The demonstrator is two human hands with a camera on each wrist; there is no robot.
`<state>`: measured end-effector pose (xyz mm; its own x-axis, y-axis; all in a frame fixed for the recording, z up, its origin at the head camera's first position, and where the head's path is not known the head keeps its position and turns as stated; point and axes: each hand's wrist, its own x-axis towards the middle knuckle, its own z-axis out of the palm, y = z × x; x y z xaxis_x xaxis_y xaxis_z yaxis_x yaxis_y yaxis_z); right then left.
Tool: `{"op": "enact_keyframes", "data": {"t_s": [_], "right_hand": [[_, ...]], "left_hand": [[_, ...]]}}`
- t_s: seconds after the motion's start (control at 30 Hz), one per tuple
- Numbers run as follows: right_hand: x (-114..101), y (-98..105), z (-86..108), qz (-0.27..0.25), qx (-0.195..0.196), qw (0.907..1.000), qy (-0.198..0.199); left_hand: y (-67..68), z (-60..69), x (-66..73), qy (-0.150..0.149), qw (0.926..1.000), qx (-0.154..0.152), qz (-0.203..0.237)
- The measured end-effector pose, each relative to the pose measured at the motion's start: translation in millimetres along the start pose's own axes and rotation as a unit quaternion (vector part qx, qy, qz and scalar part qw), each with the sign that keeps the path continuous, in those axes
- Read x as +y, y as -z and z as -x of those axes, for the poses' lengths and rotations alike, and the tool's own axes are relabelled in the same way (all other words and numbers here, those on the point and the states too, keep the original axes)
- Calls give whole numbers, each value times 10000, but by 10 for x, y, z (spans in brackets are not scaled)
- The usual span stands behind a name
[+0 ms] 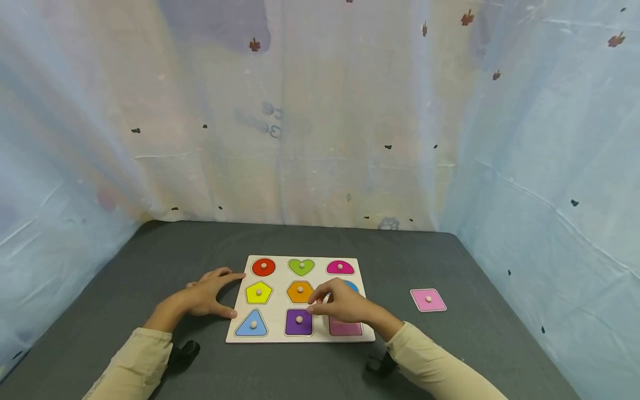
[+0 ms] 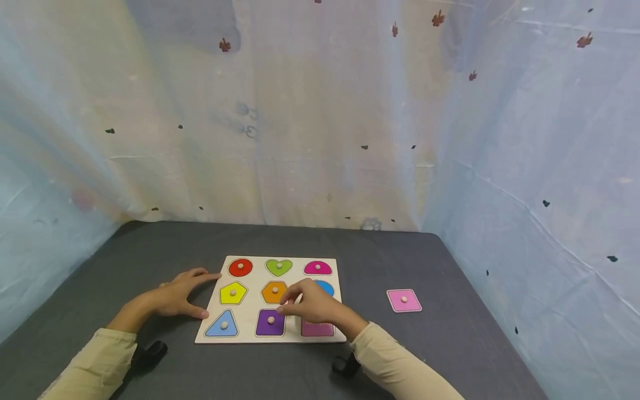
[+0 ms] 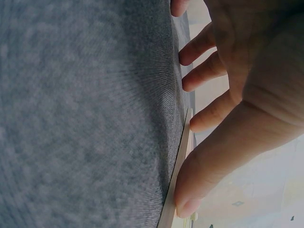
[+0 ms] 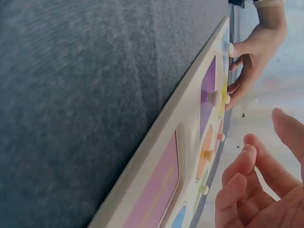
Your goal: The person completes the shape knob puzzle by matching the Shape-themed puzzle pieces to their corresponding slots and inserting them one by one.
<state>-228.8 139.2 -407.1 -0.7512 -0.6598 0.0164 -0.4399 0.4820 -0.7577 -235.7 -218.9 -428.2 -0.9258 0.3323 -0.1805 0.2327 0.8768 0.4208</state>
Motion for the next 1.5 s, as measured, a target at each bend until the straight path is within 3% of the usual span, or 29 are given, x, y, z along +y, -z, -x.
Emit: {"op": "enact_keyframes", "data": {"t_s": [0.13, 0.4, 0.9, 1.5], "right_hand": [[44, 42, 59, 26, 173, 9998, -22], [129, 150, 155, -29, 331, 9989, 322], [350, 302, 322, 47, 548, 9982, 238], [595, 543, 589, -169, 955, 9949, -291]], "left_hand": [[-13, -6, 4, 35, 10000, -3, 12], [-14, 5, -12, -22, 10000, 6, 52], [-6, 23, 4, -50, 10000, 6, 71], [16, 31, 27, -88, 9999, 17, 92]]}}
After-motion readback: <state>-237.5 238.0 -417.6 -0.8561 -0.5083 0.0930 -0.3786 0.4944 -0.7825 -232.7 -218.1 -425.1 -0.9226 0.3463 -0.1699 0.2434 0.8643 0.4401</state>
